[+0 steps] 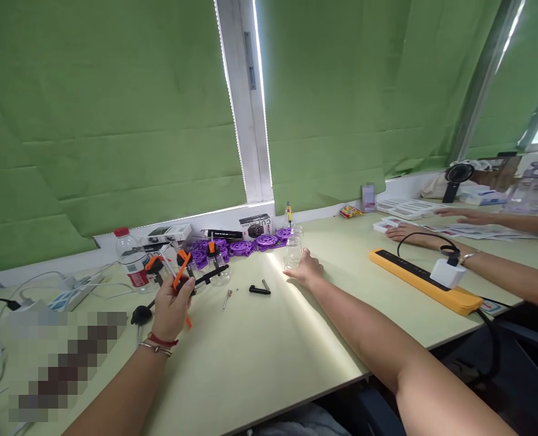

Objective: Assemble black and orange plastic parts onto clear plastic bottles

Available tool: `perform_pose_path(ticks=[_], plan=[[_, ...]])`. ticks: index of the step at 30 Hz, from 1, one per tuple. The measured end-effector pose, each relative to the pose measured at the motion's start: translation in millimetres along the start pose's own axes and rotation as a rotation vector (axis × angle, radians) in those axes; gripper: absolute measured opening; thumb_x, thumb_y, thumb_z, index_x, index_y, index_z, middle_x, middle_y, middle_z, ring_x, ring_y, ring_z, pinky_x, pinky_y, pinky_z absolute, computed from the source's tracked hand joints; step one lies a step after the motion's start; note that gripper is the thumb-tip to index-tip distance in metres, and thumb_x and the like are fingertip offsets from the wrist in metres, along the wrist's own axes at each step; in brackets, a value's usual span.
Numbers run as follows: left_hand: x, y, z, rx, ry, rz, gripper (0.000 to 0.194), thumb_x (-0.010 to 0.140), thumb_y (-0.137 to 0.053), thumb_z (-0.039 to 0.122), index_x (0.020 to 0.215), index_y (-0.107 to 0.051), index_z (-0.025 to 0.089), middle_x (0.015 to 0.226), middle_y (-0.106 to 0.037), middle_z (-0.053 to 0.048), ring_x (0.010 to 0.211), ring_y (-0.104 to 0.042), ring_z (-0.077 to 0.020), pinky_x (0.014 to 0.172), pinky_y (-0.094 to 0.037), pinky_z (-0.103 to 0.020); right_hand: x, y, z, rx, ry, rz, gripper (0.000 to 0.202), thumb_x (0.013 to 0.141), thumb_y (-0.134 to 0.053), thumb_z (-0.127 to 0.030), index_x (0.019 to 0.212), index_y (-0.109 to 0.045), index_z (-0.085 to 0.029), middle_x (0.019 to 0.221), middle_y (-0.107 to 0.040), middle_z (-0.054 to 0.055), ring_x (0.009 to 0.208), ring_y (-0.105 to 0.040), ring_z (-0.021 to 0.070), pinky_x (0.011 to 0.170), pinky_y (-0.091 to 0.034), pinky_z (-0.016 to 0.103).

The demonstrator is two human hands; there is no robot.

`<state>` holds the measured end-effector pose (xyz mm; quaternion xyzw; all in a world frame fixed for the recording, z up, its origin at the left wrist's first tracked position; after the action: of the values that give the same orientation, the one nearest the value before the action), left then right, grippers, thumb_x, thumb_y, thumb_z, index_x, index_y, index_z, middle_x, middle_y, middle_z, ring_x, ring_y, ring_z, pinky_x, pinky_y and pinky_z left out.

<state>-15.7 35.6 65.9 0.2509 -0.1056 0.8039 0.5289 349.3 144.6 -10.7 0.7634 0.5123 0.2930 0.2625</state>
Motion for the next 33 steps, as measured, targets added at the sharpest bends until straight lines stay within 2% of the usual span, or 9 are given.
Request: perform_pose_path(ticks=[5, 7, 10, 14, 16, 19, 24, 27, 33], plan=[[1, -2.9, -8, 0.009, 0.029, -0.078, 0.026, 0.071, -0.063, 0.041, 0.075, -0.052, 0.018, 0.056, -0.045, 0.005, 0.048, -0.042, -0.0083, 0.045, -0.035, -0.019, -14, 16, -27, 0.026, 0.092, 0.273, 0.115, 0.045, -0.076, -0.058, 0.136, -0.021, -0.017, 0.144, -0.021, 0.024, 0.131, -0.023, 0.0409, 0.099, -0.026, 0.057], [2, -4.9, -10, 0.001, 0.044, -0.101, 0.026, 0.071, -0.062, 0.042, 0.076, -0.052, 0.018, 0.056, -0.045, 0.005, 0.048, -0.042, -0.0082, 0.045, -0.035, -0.019, -34, 23, -56, 0.05, 0.287, 0.353, 0.099, 0.06, -0.067, -0.061, 0.138, -0.021, -0.02, 0.148, -0.016, 0.019, 0.135, -0.014, 0.038, 0.102, -0.021, 0.059], [0, -10.8, -10, -0.011, 0.057, -0.151, 0.026, 0.074, -0.06, 0.042, 0.079, -0.052, 0.018, 0.059, -0.046, 0.005, 0.05, -0.045, -0.0082, 0.045, -0.035, -0.019, -74, 14, -108, 0.04, 0.631, 0.19, 0.061, 0.078, -0.056, -0.051, 0.131, -0.04, -0.025, 0.142, -0.034, 0.013, 0.133, -0.023, 0.0341, 0.1, -0.025, 0.057], [-5, -20.2, -9, -0.063, 0.083, -0.23, 0.027, 0.078, -0.056, 0.044, 0.084, -0.049, 0.018, 0.06, -0.044, 0.006, 0.05, -0.047, -0.0076, 0.044, -0.035, -0.018, -127, -12, -160, -0.033, 0.931, -0.132, 0.043, 0.08, -0.06, -0.029, 0.122, -0.052, -0.024, 0.121, -0.057, 0.011, 0.115, -0.047, 0.029, 0.093, -0.034, 0.047], [-8, -23.1, -9, -0.106, 0.111, -0.256, 0.03, 0.079, -0.054, 0.045, 0.093, -0.046, 0.02, 0.059, -0.043, 0.007, 0.044, -0.043, -0.0066, 0.041, -0.033, -0.018, -138, -20, -171, -0.062, 0.923, -0.209, 0.024, 0.083, -0.053, -0.018, 0.105, -0.062, -0.021, 0.091, -0.067, 0.008, 0.09, -0.058, 0.0236, 0.082, -0.039, 0.039], [-9, -22.9, -8, -0.132, 0.112, -0.261, 0.038, 0.081, -0.051, 0.046, 0.107, -0.038, 0.022, 0.058, -0.045, 0.009, 0.04, -0.038, -0.0066, 0.039, -0.031, -0.018, -141, -25, -173, -0.018, 0.848, -0.3, 0.018, 0.083, -0.048, -0.015, 0.079, -0.065, -0.019, 0.066, -0.061, 0.004, 0.067, -0.055, 0.0178, 0.066, -0.038, 0.031], [-9, -7.8, 23, 0.07, -0.277, -0.085, 0.044, 0.077, -0.058, 0.04, 0.112, -0.04, 0.021, 0.095, -0.055, -0.006, 0.083, -0.056, -0.0173, 0.072, -0.047, -0.031, -139, -35, -152, 0.375, 0.534, -0.583, 0.019, 0.084, -0.045, -0.026, 0.08, -0.063, -0.02, 0.069, -0.06, 0.001, 0.059, -0.049, 0.0136, 0.056, -0.035, 0.026], [-16, -12.3, 41, 0.289, -0.509, -0.086, 0.039, 0.075, -0.061, 0.036, 0.108, -0.047, 0.02, 0.118, -0.05, -0.012, 0.112, -0.047, -0.0257, 0.093, -0.039, -0.041, -147, -41, -145, 0.615, 0.427, -0.724, 0.019, 0.083, -0.048, -0.03, 0.087, -0.063, -0.018, 0.073, -0.063, 0.002, 0.067, -0.051, 0.0146, 0.064, -0.038, 0.027], [-20, -25.3, 29, 0.401, -0.466, -0.207, 0.04, 0.079, -0.058, 0.035, 0.114, -0.044, 0.02, 0.1, -0.056, -0.008, 0.092, -0.056, -0.0208, 0.082, -0.044, -0.034, -156, -42, -141, 0.714, 0.387, -0.821, 0.03, 0.084, -0.047, -0.041, 0.082, -0.061, -0.015, 0.057, -0.053, -0.001, 0.058, -0.043, 0.0118, 0.06, -0.033, 0.026]])
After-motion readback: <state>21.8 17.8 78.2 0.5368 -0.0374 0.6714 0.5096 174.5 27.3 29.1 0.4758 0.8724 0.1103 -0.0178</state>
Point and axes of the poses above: each hand's wrist, its own x-axis towards the middle knuckle, its own y-axis out of the back of the hand, z = x × y, the point moved 7 cm from there along x, towards the middle knuckle
